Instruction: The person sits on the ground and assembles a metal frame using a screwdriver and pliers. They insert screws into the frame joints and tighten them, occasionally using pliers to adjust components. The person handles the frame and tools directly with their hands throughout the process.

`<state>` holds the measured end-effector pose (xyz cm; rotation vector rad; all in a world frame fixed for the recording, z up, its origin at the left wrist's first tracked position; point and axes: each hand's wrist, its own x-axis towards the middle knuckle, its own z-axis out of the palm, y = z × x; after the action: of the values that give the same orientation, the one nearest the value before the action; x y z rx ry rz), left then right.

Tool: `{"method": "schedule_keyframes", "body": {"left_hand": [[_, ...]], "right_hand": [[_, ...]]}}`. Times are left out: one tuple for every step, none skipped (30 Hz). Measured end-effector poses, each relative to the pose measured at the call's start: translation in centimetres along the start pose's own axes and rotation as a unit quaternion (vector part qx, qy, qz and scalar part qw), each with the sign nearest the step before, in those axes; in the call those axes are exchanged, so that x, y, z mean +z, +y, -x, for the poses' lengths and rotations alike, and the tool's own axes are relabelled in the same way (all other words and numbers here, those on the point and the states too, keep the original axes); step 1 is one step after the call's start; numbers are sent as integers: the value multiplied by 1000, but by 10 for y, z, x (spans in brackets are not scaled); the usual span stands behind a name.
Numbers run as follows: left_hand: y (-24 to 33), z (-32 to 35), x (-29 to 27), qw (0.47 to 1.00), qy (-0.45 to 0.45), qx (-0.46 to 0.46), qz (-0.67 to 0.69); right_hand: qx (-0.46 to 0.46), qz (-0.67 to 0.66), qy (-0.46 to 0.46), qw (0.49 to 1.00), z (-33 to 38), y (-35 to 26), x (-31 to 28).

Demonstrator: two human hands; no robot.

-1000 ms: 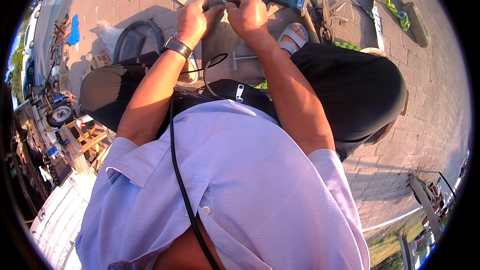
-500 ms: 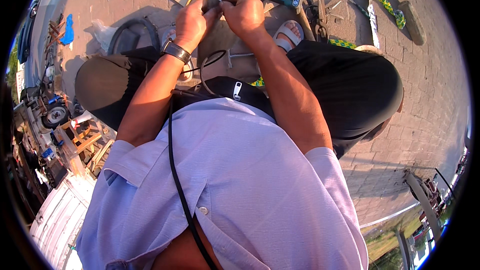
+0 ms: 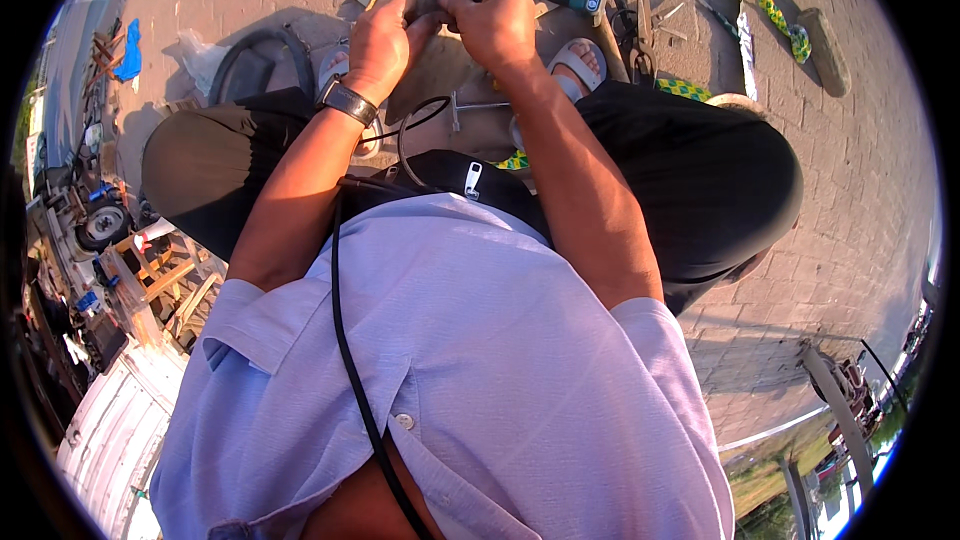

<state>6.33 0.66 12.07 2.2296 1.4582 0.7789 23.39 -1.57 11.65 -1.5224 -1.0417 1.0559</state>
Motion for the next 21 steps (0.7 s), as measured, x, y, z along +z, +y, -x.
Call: {"method": "schedule_keyframes", "body": {"left_hand": [[3, 0, -2, 1000, -1, 0, 4], [4, 0, -2, 1000, -2, 0, 7], [3, -1, -1, 1000, 4, 3, 12], [3, 0, -1, 1000, 10, 6, 17], [2, 0, 0, 1000, 16, 8, 22], [1, 1, 0, 1000, 14, 7, 13], [3, 0, 0, 1000, 11, 7, 5], [4, 0, -1, 1000, 7, 7, -4], [4, 1, -2, 1000, 2, 8, -15], [5, 1, -2, 1000, -4, 10, -25], [6, 2, -2, 999, -9, 11, -36], [6, 2, -2, 999, -6, 19, -32], [7, 3, -2, 999, -2, 27, -28], [8, 4, -2, 999, 2, 36, -24], [8, 4, -2, 999, -6, 33, -22], [9, 6, -2, 999, -13, 30, -20], [11, 8, -1, 999, -20, 27, -17], [12, 9, -1, 999, -11, 36, -8], [13, 11, -1, 999, -3, 44, 1], [15, 13, -1, 999, 6, 51, 11], [17, 15, -1, 999, 1, 53, 7]], "right_hand": [[-5, -24, -2, 1000, 1, 3, 1], [-10, -49, -4, 999, 2, 5, 3], [-16, -73, -6, 997, 2, 7, 4], [-18, -75, -8, 997, 3, 7, 6], [-19, -76, -10, 997, 4, 6, 7], [-21, -77, -12, 997, 5, 5, 8], [-26, -67, -13, 997, 5, 4, 7], [-30, -57, -13, 998, 5, 3, 6], [-34, -47, -13, 998, 4, 1, 4], [-54, -11, -18, 998, 4, 0, 1], [-73, 24, -24, 997, 2, -1, -3], [-92, 60, -29, 994, 1, -1, -7], [-113, 102, -27, 988, 0, -2, -11], [-134, 145, -24, 980, -2, -3, -16], [-154, 188, -22, 970, -3, -4, -20], [-162, 189, -41, 968, -4, -5, -25], [-169, 190, -61, 965, -4, -6, -30], [-177, 191, -79, 962, -4, -6, -35], [-193, 196, -92, 957, -3, -6, -39], [-194, 187, -98, 958, -2, -5, -43], [-195, 179, -104, 959, -2, -6, -46]]}}
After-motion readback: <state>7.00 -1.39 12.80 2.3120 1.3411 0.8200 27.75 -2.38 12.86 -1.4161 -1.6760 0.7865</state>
